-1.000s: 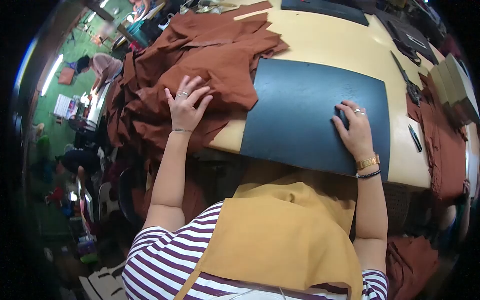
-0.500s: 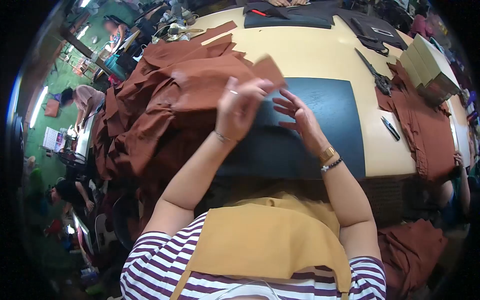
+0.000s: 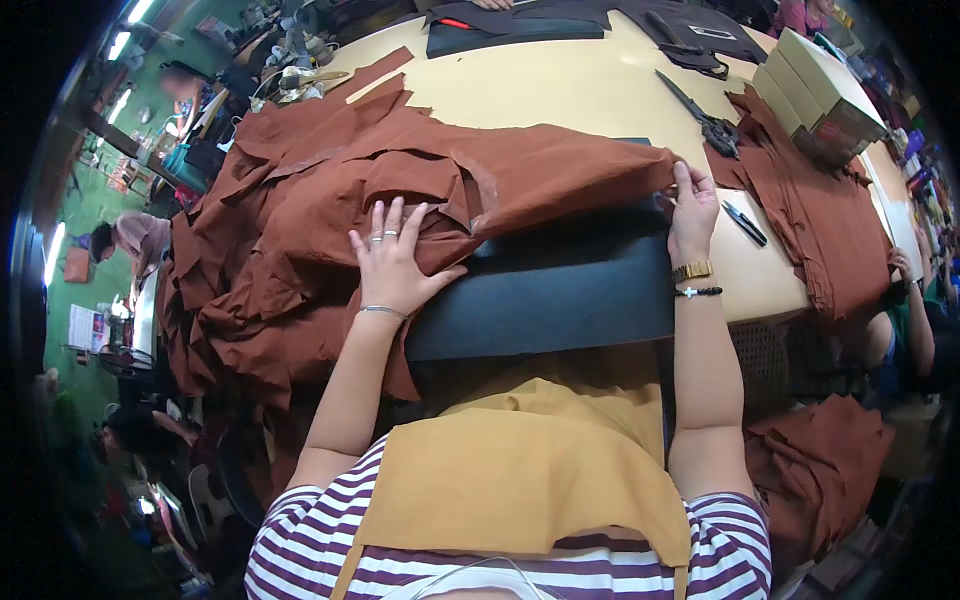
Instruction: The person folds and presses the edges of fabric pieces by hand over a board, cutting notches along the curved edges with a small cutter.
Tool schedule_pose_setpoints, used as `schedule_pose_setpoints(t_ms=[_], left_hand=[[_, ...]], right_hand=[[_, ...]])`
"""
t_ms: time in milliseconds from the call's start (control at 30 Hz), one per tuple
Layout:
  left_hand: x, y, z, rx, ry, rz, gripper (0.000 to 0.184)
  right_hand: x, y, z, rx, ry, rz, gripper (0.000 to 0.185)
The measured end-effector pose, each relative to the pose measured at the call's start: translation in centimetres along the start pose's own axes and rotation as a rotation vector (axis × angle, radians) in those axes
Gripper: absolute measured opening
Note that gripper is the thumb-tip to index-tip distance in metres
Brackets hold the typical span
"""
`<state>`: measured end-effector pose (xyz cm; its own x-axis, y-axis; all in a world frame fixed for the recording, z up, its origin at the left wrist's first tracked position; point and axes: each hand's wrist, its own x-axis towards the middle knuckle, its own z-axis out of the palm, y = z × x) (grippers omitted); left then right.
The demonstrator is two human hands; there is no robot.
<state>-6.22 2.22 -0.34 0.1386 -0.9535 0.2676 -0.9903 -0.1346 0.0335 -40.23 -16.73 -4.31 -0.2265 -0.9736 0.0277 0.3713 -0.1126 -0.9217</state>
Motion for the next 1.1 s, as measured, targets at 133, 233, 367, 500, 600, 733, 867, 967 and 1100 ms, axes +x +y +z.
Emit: schedule_pose_setpoints(t_ms=[133,233,367,500,600,733,867,967,1100], left_hand=[[0.2,-1.8,-1.5,0.010,-0.131,-0.100,0.113],[0.8,-3.4,-1.7,-0.223,-0.195,-0.099,0.097],[1.4,-5.2,1.1,-0.456,-0.059,-0.036,0.065],[1.3,-4.7,0.8,-0.556,0.021,-0.075,0.054],[0.7,-4.3,0.3,-0.554,0.000,-0.059,0.058],[0.8,-3.9,-0.1,-0.536,-0.065,-0.081,0.061],[0.9,-4.0,0.2,-0.533,-0.064,-0.068,0.063],[0.9,-3.8,0.0,-0.510,-0.052,-0.059,0.063],[1.1,-4.2,0.0,-0.562,-0.023,-0.069,0.057]], right_hand=[[0.6,-0.7,0.3,0.138,0.298,-0.129,0.017],[-0.1,-0.9,1.1,-0.114,0.306,-0.411,0.024],[-4.4,-3.0,4.0,-0.720,0.059,-0.951,0.035],[-6.3,-9.6,5.7,-0.428,-0.192,-1.013,0.032],[-6.0,-14.8,4.3,-0.552,-0.274,-0.991,0.033],[-4.7,-18.7,0.4,-0.831,-0.308,-0.898,0.035],[-3.6,-20.4,-3.6,-1.055,-0.291,-0.789,0.036],[-2.8,-21.5,-6.6,-1.179,-0.253,-0.712,0.037],[-1.4,-23.1,-10.5,-1.305,-0.190,-0.619,0.039]])
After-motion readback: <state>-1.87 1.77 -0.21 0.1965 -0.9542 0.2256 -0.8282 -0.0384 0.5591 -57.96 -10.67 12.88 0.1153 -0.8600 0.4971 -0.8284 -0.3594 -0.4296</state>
